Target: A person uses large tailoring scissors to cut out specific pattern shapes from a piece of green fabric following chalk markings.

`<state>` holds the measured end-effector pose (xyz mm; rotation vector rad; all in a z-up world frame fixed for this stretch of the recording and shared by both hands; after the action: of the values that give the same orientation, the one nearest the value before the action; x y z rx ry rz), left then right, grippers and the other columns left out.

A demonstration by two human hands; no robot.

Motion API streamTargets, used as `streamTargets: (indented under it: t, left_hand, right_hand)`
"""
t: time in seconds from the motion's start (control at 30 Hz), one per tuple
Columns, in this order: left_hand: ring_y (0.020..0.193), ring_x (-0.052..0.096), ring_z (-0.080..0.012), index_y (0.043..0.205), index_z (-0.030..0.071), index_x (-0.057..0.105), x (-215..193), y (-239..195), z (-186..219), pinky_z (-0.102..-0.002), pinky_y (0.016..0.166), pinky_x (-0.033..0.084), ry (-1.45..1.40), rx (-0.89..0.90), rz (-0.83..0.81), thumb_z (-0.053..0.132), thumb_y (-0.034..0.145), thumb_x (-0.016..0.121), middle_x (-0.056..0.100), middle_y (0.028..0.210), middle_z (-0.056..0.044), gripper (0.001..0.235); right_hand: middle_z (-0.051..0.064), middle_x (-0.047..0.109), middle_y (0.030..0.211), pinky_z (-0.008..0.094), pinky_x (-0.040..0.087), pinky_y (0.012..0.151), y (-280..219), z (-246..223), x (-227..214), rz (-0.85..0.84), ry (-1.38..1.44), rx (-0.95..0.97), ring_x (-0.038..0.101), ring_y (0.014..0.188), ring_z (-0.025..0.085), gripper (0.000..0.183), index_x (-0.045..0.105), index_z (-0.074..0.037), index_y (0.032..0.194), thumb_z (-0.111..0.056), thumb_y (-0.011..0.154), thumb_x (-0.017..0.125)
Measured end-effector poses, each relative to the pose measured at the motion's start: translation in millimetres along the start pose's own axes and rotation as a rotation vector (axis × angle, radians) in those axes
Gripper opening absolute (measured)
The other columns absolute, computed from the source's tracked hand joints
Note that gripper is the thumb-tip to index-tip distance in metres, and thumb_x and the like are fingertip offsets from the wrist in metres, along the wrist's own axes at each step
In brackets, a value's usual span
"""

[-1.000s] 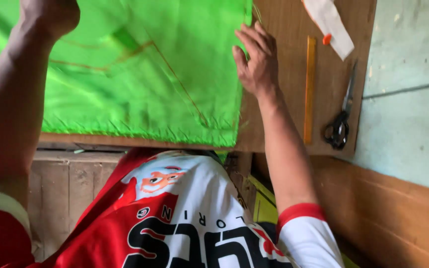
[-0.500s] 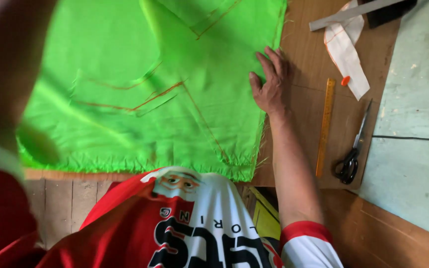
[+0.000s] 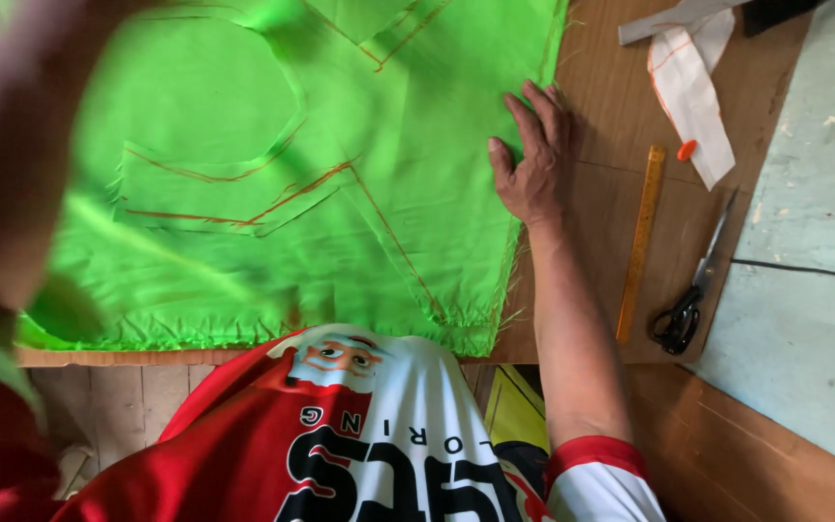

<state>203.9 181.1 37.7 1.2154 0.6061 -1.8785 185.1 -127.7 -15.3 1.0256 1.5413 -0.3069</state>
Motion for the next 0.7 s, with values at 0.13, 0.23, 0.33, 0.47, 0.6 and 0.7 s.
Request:
streamTargets:
  t: [0.13,0.23,0.33,0.47,0.6,0.7]
  left_hand:
    - [0.145,0.033,-0.0382,0.149,0.016,0.05,24.5,-10.1,3.1,-0.057,0.119,0.018,0.035,0.019,-0.032,0.033,0.103,0.048,0.037,0.162,-0.012,0.05]
    - [0.141,0.04,-0.0375,0.143,0.013,0.057,52.5,-10.6,5.9,-0.057,0.117,0.025,0.06,0.068,0.098,0.031,0.1,0.057,0.046,0.156,-0.013,0.047]
    - [0.137,0.047,-0.0371,0.138,0.009,0.065,58.3,-15.3,1.9,-0.057,0.115,0.031,0.065,0.087,0.229,0.026,0.099,0.064,0.056,0.149,-0.016,0.042]
    - [0.149,0.029,-0.0403,0.15,0.01,0.052,63.3,-15.3,-0.9,-0.059,0.121,0.015,0.037,0.024,0.123,0.044,0.103,0.05,0.041,0.161,-0.014,0.058]
    - [0.153,0.011,-0.0389,0.159,0.02,0.029,60.9,-8.5,9.7,-0.061,0.121,0.004,0.028,-0.075,-0.027,0.057,0.1,0.036,0.019,0.167,-0.009,0.07]
    - [0.152,0.012,-0.0395,0.158,0.022,0.031,63.8,-18.2,11.4,-0.062,0.121,0.004,-0.007,-0.15,-0.001,0.061,0.1,0.034,0.02,0.167,-0.006,0.07]
  right_hand:
    - [0.01,0.05,0.147,0.057,0.034,0.113,3.5,-1.2,-2.5,-0.038,0.022,0.021,0.042,0.139,0.037,0.044,0.063,-0.005,0.137,-0.03,0.101,0.062]
    - [0.012,0.053,0.145,0.054,0.036,0.114,11.2,1.2,-13.8,-0.076,0.111,0.045,0.045,0.138,0.038,0.045,0.062,-0.005,0.138,-0.034,0.103,0.058]
    - [0.011,0.059,0.138,0.051,0.039,0.106,35.3,11.8,-19.5,-0.033,0.084,0.013,0.051,0.132,0.036,0.045,0.065,-0.005,0.133,-0.039,0.107,0.051]
    - [0.012,0.051,0.148,0.059,0.028,0.11,84.0,25.3,-7.3,-0.123,-0.032,0.02,0.038,0.142,0.035,0.048,0.064,-0.006,0.139,-0.038,0.105,0.051]
    - [0.008,0.029,0.162,0.067,0.016,0.118,108.3,47.8,28.7,-0.268,-0.077,0.101,0.025,0.15,0.036,0.079,0.049,-0.014,0.154,-0.068,0.102,0.021]
    - [0.007,0.031,0.162,0.067,0.029,0.111,106.5,49.9,41.6,-0.232,-0.092,0.062,0.029,0.149,0.036,0.068,0.048,-0.016,0.154,-0.062,0.105,0.036]
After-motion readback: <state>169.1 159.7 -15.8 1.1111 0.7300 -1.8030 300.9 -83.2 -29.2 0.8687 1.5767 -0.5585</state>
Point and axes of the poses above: each hand's wrist, its own y-axis towards the middle knuckle, its own x-axis out of the palm, z = x × y, the point moved 1 cm from there along y, towards the middle knuckle
